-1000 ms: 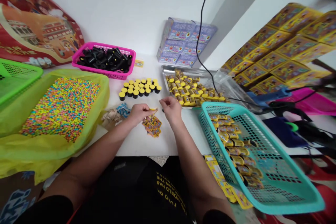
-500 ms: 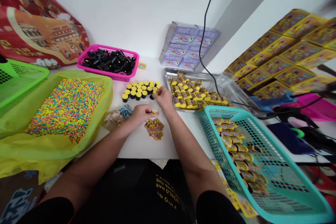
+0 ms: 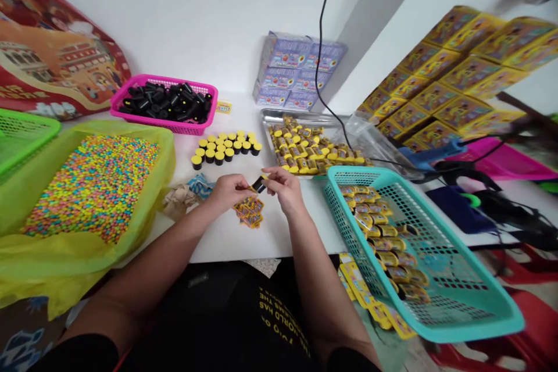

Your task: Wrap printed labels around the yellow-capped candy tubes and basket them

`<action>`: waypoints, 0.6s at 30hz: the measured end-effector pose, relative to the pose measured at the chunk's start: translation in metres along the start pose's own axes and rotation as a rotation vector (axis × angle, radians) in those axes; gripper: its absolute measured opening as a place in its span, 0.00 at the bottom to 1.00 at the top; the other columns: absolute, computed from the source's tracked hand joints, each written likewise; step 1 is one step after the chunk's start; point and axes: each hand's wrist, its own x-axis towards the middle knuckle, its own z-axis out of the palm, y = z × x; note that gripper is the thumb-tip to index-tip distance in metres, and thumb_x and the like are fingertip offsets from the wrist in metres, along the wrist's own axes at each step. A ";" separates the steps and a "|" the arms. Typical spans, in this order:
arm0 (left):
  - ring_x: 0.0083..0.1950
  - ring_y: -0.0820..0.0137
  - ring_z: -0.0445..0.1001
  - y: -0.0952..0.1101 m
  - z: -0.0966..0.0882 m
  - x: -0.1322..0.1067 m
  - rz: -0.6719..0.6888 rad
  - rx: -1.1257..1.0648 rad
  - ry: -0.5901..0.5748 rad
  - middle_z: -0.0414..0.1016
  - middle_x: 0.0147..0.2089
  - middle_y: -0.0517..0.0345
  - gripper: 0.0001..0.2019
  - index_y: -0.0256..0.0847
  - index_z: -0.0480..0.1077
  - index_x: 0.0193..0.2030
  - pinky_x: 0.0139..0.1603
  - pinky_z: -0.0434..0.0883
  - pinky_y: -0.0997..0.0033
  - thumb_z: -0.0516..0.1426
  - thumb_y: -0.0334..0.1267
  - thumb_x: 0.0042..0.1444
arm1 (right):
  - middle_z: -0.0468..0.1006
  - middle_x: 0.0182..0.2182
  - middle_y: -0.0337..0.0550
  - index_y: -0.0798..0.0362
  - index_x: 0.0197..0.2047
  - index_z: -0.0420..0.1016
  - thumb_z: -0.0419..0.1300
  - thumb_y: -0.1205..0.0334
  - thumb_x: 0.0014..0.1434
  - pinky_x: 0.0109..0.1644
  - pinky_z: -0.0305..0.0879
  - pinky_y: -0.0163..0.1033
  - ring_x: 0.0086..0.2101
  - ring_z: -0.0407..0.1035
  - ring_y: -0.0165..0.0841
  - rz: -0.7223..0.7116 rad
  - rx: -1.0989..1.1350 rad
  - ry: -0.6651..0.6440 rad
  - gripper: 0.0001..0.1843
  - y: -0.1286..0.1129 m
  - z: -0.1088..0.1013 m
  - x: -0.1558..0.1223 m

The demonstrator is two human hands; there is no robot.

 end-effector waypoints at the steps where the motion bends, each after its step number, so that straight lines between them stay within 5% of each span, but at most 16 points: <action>1: 0.25 0.74 0.66 0.000 0.000 0.000 -0.005 -0.021 -0.007 0.71 0.23 0.61 0.13 0.35 0.72 0.25 0.28 0.63 0.74 0.68 0.42 0.38 | 0.68 0.18 0.29 0.53 0.38 0.77 0.67 0.60 0.40 0.21 0.54 0.33 0.17 0.60 0.24 0.005 0.008 0.001 0.18 0.001 0.000 0.000; 18: 0.21 0.76 0.66 0.004 -0.010 0.001 -0.200 -0.397 -0.247 0.73 0.24 0.56 0.19 0.32 0.77 0.33 0.21 0.59 0.75 0.68 0.47 0.42 | 0.68 0.15 0.31 0.55 0.31 0.76 0.68 0.56 0.40 0.20 0.54 0.33 0.16 0.58 0.25 0.027 0.010 0.076 0.14 -0.012 0.009 -0.012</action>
